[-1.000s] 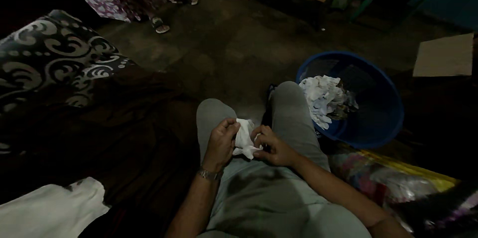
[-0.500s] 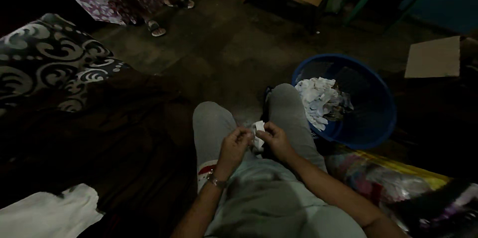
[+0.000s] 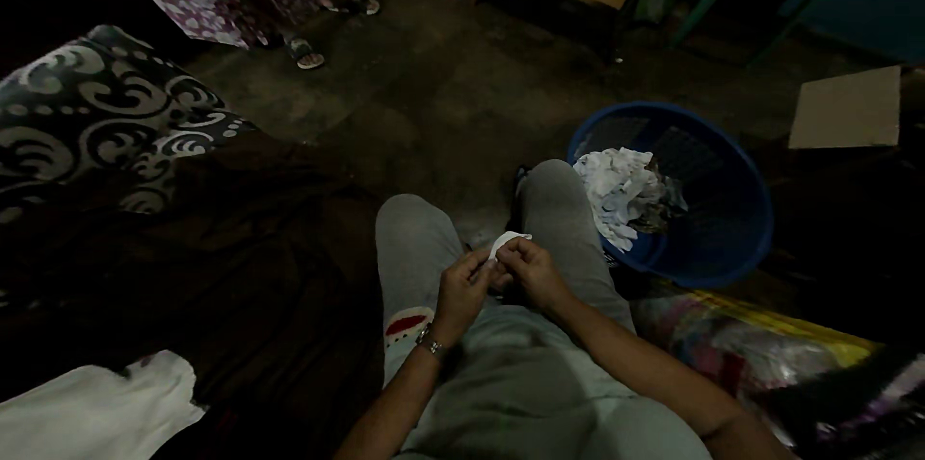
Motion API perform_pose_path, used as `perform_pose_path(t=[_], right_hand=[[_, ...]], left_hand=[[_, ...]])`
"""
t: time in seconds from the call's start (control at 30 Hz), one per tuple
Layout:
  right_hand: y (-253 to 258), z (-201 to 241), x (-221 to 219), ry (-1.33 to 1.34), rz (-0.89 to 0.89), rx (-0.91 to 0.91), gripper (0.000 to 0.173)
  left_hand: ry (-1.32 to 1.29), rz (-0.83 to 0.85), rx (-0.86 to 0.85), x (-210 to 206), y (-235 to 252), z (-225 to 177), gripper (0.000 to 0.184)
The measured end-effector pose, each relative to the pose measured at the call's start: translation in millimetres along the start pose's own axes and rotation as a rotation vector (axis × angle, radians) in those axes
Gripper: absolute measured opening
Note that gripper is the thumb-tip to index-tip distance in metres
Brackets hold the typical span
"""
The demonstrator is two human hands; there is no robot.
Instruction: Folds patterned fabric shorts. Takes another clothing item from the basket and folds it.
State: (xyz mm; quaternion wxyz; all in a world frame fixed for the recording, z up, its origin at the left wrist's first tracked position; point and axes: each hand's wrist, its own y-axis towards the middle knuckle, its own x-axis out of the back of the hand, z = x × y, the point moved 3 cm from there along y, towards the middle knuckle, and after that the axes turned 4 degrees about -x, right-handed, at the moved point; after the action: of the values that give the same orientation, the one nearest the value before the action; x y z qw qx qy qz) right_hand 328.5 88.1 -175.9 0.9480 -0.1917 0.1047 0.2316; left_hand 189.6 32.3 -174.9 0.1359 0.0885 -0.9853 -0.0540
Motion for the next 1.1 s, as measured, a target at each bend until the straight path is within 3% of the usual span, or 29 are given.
perform_pose_path(t=[0.13, 0.5, 0.63, 0.7, 0.8, 0.9, 0.97, 1.03, 1.1], right_hand=[[0, 0, 1, -0.125, 0.062, 0.088, 0.012], [1, -1, 0, -0.240, 0.105, 0.073, 0.012], [2, -2, 2, -0.285, 0.139, 0.080, 0.016], [1, 0, 4, -0.279, 0.067, 0.107, 0.018], [1, 13, 18, -0.315, -0.139, 0.153, 0.022], [1, 29, 36, -0.362, -0.378, 0.264, 0.024], [2, 35, 39, -0.404, -0.496, 0.420, 0.020], [0, 37, 29, -0.489, -0.439, 0.640, 0.019], [-5, 34, 7, -0.549, -0.251, 0.794, 0.024]], left_hand=[[0.018, -0.002, 0.029, 3, 1, -5, 0.021], [0.001, -0.003, 0.045, 3, -1, -1, 0.018], [0.015, 0.003, 0.166, 7, 1, -1, 0.024], [-0.014, -0.060, 0.294, 14, 5, 2, 0.028], [-0.135, -0.310, 0.381, 34, 14, 9, 0.034], [-0.401, -0.503, 0.333, 60, 25, 3, 0.031], [-0.527, -0.486, 0.283, 69, 32, -12, 0.028], [-0.471, -0.395, 0.240, 68, 38, -28, 0.030], [-0.236, -0.262, 0.186, 62, 42, -46, 0.033]])
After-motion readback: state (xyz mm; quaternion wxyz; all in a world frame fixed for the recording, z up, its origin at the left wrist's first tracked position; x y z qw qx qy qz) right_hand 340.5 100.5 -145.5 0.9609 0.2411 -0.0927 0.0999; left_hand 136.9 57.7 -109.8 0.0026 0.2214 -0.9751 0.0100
